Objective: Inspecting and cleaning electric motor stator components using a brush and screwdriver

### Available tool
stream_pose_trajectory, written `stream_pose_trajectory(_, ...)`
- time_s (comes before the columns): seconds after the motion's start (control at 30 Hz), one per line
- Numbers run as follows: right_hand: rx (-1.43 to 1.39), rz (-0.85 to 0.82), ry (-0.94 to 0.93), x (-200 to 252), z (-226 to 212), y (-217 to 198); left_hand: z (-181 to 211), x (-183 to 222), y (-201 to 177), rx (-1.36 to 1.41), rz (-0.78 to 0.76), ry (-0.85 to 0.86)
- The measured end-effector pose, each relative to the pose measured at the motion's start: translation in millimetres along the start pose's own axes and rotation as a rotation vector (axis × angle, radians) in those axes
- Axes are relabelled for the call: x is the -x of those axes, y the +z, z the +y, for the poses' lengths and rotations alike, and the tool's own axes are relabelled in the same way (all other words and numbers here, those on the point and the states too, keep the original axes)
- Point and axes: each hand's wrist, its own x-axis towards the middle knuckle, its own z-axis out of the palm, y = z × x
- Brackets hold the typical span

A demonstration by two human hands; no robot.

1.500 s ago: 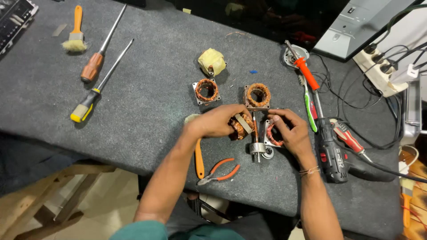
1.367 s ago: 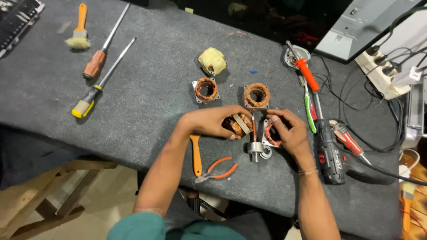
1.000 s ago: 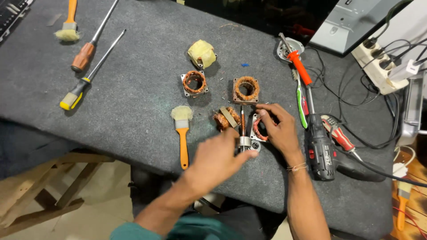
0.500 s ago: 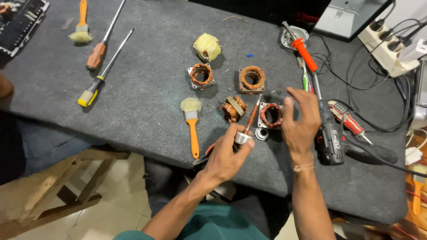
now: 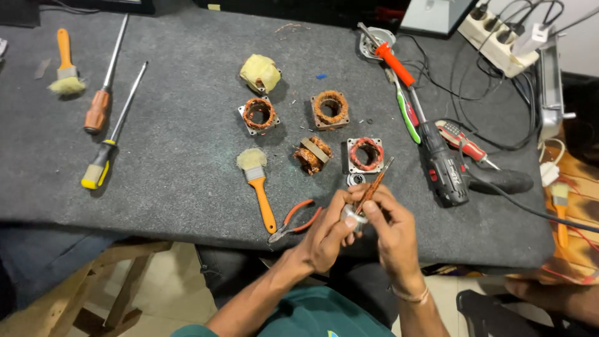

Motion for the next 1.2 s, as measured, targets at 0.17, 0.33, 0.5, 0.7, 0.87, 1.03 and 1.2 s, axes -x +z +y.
stream_pose_trajectory(0.17, -0.247, 0.161, -0.044, -5, 41, 8, 19, -9, -17, -0.566, 0.053, 0.003)
stream_pose_trajectory(0.33, -0.317, 0.227, -0.068, -1, 81, 2, 12, -14, -18, -0.608, 0.365, 0.096)
stream_pose_trajectory(0.5, 0.102, 0.164, -0.094, -2, 81, -3, -15, -38, -11, -0.374, 0.323, 0.194)
stream_pose_trajectory(0.7, 0.069, 0.153, -0.071, -2, 74, -3, -26, -43, -3, -0.228, 0.38, 0.334)
stream_pose_trajectory(0.87, 0.044, 0.119, -0.087, -2, 84, -6, -24, -41, -11, -0.183, 0.359, 0.348)
stream_pose_trajectory(1.03, -0.001, 0.06, -0.07, 0, 92, -10, -27, -42, -13, -0.141, 0.354, 0.328)
stream_pose_trajectory(1.2, -0.319, -0.023, -0.036, 0, 91, -8, -37, -44, -14, -0.083, 0.312, 0.269)
